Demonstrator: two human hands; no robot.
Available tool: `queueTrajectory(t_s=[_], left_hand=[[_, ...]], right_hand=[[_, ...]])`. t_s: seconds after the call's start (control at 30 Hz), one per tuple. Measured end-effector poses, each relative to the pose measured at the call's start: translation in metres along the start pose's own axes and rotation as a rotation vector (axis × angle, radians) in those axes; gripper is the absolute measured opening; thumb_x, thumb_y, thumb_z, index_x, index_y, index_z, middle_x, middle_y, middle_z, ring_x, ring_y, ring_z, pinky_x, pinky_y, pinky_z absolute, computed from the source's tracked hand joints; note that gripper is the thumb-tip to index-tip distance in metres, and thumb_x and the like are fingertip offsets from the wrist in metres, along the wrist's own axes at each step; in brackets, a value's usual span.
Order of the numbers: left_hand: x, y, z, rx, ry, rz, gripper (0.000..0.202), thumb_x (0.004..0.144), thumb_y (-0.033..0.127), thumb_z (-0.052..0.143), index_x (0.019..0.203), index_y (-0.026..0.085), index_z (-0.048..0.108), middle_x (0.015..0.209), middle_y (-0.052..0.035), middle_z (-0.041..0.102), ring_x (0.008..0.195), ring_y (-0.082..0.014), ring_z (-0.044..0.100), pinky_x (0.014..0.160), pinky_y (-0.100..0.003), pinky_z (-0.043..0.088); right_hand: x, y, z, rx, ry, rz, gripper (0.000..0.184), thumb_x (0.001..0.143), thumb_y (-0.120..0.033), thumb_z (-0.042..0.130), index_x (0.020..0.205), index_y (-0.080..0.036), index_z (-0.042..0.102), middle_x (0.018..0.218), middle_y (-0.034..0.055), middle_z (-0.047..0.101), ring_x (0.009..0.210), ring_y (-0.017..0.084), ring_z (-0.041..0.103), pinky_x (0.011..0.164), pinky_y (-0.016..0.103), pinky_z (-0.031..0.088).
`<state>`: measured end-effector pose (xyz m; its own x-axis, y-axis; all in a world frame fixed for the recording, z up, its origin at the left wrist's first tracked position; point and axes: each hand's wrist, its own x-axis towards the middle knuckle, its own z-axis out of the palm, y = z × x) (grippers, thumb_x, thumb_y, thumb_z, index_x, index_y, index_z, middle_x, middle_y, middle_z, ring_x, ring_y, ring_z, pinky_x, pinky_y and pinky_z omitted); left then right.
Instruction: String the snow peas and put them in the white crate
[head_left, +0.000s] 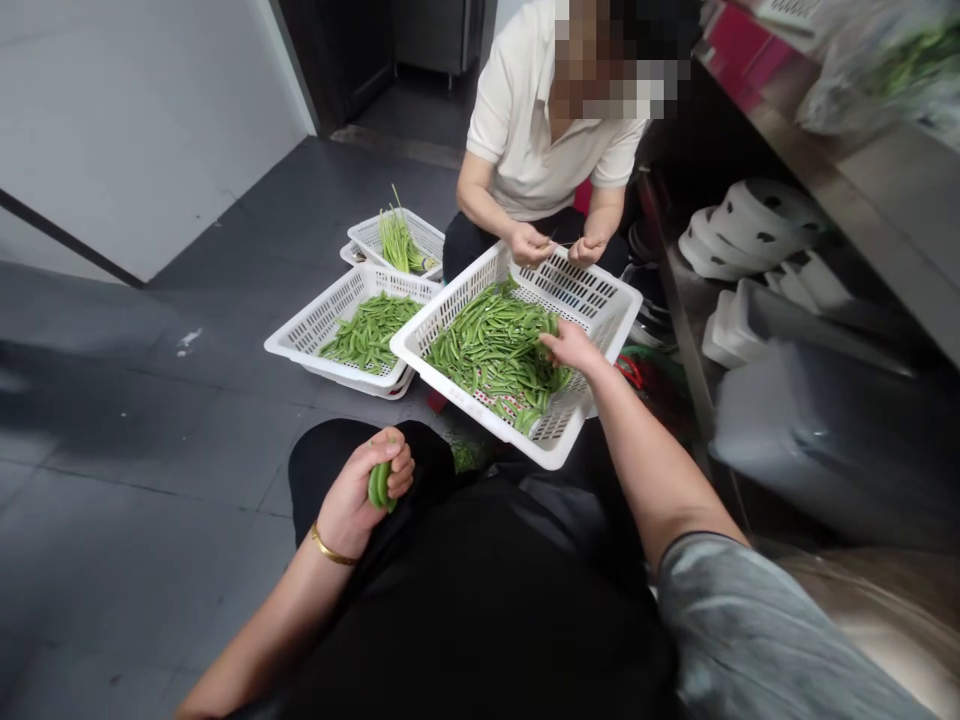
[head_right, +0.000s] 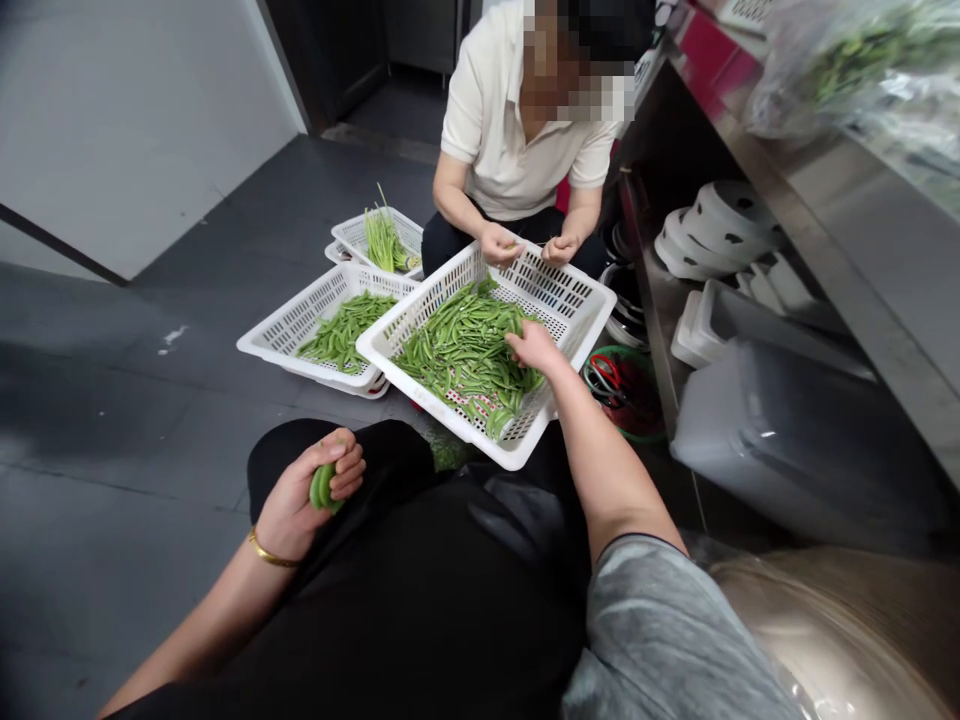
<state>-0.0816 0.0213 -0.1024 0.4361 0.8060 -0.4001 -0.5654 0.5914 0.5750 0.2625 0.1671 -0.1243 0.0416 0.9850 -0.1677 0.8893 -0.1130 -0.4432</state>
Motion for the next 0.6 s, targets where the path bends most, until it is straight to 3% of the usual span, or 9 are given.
queueTrajectory(t_s=[0.13,0.23,0.33,0.43,0.6], left_hand=[[0.001,-0.005,0.008,0.079,-0.03,-0.05,0.021,0.068,0.017,0.067,0.063,0.015,0.047,0.048,0.0061,0.039,0.038,-0.0041,0.036,0.034,-0.014,0.027],[0.0,-0.007,0.012,0.131,-0.015,-0.045,0.022,0.069,0.019,0.069,0.064,0.015,0.048,0.046,0.0066,0.039,0.037,-0.0039,0.035,0.034,-0.014,0.026],[0.002,-0.01,0.016,0.159,0.028,-0.002,0.017,0.07,0.021,0.07,0.07,0.013,0.055,0.044,0.0066,0.039,0.037,-0.0045,0.036,0.035,-0.015,0.027],[0.006,-0.012,0.019,0.151,0.059,0.039,0.015,0.072,0.023,0.069,0.077,0.012,0.06,0.046,0.0066,0.04,0.038,-0.0045,0.037,0.036,-0.016,0.028],[0.009,-0.014,0.019,0.162,0.07,0.023,0.015,0.07,0.023,0.07,0.074,0.012,0.061,0.046,0.0057,0.042,0.039,-0.0049,0.038,0.036,-0.016,0.029]], right_hand=[[-0.019,0.008,-0.012,0.344,0.211,0.02,0.029,0.094,-0.038,0.031,0.103,-0.014,0.045,0.086,0.0083,0.064,0.056,0.01,0.061,0.05,0.022,0.052],[-0.035,0.002,-0.012,0.816,0.338,-0.046,0.03,0.086,-0.048,0.045,0.091,-0.018,0.047,0.087,0.0036,0.063,0.049,0.006,0.055,0.043,0.018,0.05],[-0.048,-0.008,-0.002,1.301,0.431,-0.142,0.033,0.074,-0.047,0.063,0.087,-0.02,0.05,0.084,-0.0002,0.064,0.046,0.004,0.053,0.041,0.017,0.049],[-0.049,-0.012,0.011,1.293,0.501,-0.151,0.034,0.072,-0.047,0.067,0.087,-0.021,0.052,0.082,-0.0017,0.064,0.048,0.005,0.056,0.044,0.017,0.052],[-0.045,-0.012,0.009,1.116,0.237,-0.056,0.043,0.061,-0.05,0.074,0.08,-0.018,0.053,0.072,-0.0004,0.064,0.045,0.008,0.057,0.039,0.019,0.05]])
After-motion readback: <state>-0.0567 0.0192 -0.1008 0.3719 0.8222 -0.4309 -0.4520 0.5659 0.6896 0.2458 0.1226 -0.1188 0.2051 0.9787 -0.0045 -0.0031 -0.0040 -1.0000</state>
